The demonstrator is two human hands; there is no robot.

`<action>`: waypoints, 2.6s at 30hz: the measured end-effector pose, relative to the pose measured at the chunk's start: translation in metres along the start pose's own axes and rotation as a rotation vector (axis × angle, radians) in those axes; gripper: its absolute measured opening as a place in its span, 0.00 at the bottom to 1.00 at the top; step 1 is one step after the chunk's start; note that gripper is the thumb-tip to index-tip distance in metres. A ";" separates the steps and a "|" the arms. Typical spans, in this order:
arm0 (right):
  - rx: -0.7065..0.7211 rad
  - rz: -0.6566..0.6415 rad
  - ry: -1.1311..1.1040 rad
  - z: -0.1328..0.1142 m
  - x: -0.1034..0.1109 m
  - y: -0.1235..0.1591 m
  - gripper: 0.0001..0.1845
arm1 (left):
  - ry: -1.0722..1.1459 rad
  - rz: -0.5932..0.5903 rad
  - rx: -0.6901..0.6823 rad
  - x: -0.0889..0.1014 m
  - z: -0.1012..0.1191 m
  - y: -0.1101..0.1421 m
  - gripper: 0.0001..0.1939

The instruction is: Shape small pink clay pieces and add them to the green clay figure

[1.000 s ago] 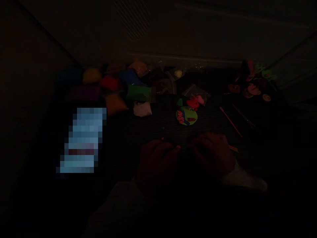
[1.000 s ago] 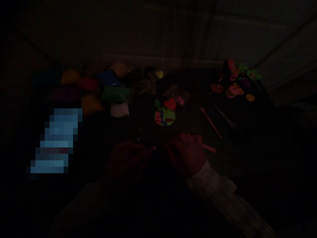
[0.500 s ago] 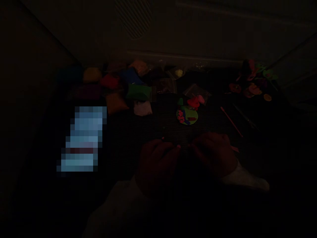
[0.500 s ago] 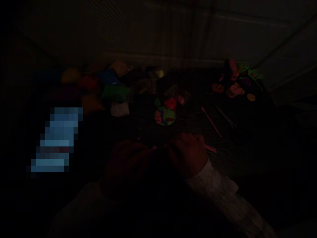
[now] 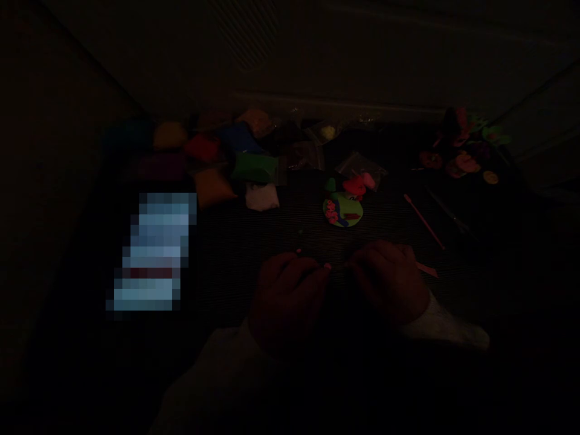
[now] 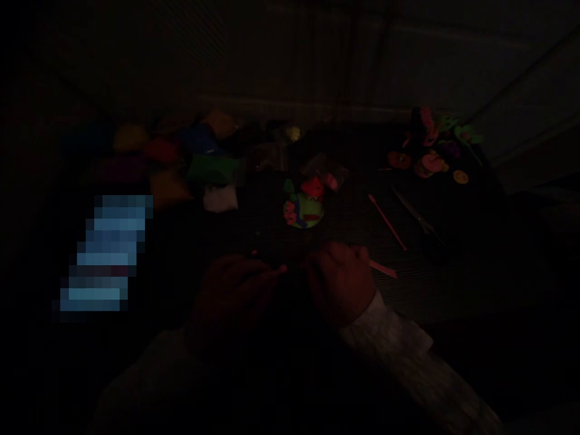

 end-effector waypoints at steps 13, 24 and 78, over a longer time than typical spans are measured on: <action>-0.012 -0.061 -0.129 -0.006 0.004 -0.007 0.06 | -0.076 -0.020 -0.026 0.001 0.001 0.002 0.11; 0.013 -0.116 -0.130 -0.012 -0.004 -0.013 0.07 | -0.133 0.000 -0.049 0.003 0.003 -0.001 0.10; 0.139 0.002 -0.010 -0.001 -0.002 0.006 0.16 | -0.296 -0.134 -0.065 -0.008 0.006 -0.001 0.18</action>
Point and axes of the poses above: each hand's wrist, its own y-axis away from the middle knuckle, its own x-axis out of the back of the hand, z = x × y, the point moved 3 cm from there along -y, towards the middle knuckle, and after that the axes turned 9 degrees about z, right-handed, at the moved point
